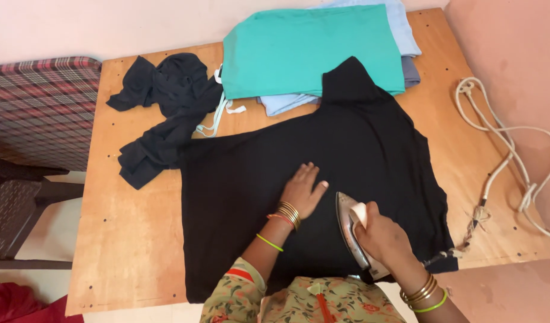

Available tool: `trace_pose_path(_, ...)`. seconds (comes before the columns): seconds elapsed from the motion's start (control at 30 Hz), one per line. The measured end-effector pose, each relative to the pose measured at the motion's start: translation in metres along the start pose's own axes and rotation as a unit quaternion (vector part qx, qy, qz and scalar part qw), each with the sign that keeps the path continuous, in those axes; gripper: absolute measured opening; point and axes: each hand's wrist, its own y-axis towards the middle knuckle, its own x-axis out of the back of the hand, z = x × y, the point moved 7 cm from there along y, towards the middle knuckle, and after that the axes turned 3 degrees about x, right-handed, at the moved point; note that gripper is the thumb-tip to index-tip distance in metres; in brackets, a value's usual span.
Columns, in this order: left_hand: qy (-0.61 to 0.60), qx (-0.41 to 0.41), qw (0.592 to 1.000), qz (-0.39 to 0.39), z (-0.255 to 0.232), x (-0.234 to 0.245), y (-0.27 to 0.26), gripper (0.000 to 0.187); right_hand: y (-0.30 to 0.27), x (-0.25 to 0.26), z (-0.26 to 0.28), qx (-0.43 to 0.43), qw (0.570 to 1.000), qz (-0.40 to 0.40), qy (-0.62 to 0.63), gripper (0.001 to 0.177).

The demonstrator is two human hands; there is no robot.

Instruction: The person irons a teal garment on a wooden table, then switches to a black garment, smoothing and ironing it with a handheld iron. The person folds the teal garment and places it on a stack of other folded clothes.

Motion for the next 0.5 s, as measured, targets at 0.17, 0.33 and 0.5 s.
trace_pose_path(0.17, 0.198, -0.005, 0.98, -0.028, 0.026, 0.054, 0.034, 0.07, 0.015, 0.014, 0.017, -0.014, 1.0, -0.004, -0.017, 0.039)
trace_pose_path(0.33, 0.224, 0.015, 0.974, -0.015, 0.056, 0.068, 0.056, 0.073, 0.061, 0.036, 0.039, -0.004, 1.0, -0.028, -0.003, 0.041)
trace_pose_path(0.5, 0.215, 0.016, 0.976, -0.035, 0.062, 0.068, 0.06, 0.084, 0.122, 0.059, 0.065, 0.035, 0.996, -0.085, -0.006, 0.048)
